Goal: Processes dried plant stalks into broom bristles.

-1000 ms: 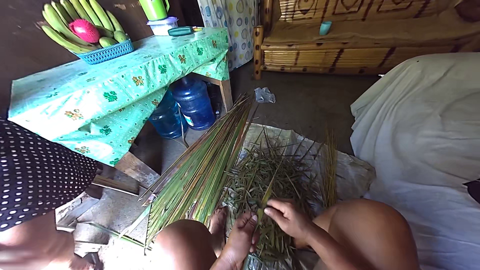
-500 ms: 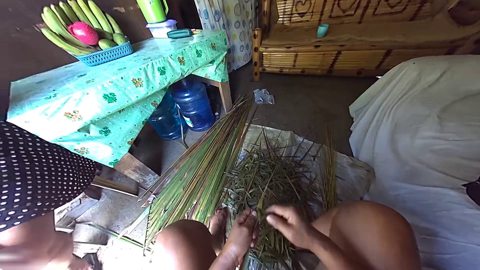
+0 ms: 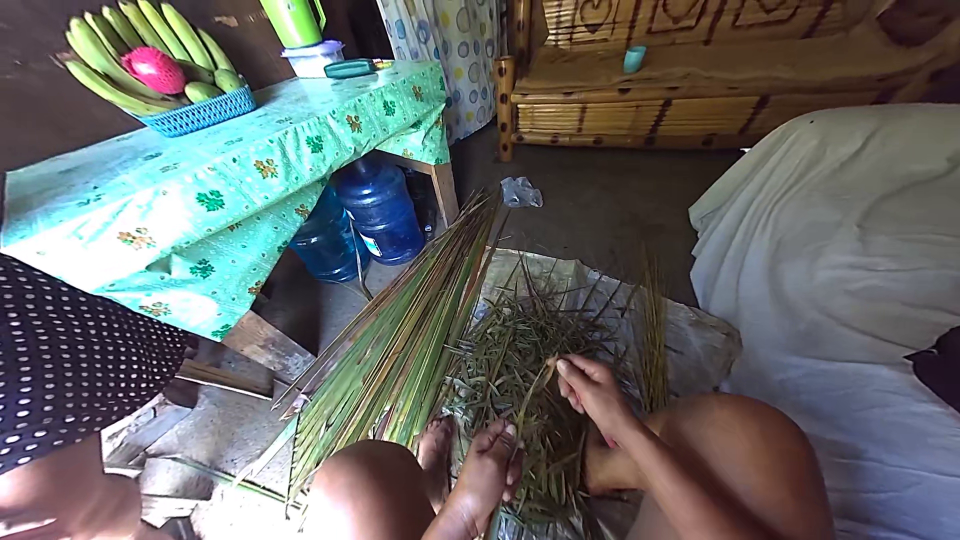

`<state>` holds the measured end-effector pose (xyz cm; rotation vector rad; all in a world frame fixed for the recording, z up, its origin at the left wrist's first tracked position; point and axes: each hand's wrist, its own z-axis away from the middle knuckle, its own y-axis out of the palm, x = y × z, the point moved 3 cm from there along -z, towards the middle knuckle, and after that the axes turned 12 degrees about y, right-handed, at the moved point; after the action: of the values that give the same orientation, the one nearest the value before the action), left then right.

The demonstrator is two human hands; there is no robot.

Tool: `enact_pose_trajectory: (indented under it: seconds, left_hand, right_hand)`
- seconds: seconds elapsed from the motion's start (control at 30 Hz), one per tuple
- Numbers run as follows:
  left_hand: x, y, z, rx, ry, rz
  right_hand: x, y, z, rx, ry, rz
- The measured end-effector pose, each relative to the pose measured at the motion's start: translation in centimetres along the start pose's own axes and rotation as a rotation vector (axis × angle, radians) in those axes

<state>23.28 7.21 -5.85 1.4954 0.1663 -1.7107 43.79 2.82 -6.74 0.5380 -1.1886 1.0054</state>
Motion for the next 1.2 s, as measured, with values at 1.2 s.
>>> enact_pose_trajectory:
  seconds: [1.2]
  left_hand:
    - [0.2, -0.6, 0.4, -0.074, 0.007, -0.092]
  right_hand:
    - [0.9, 0.8, 3.0, 0.2, -0.088, 0.138]
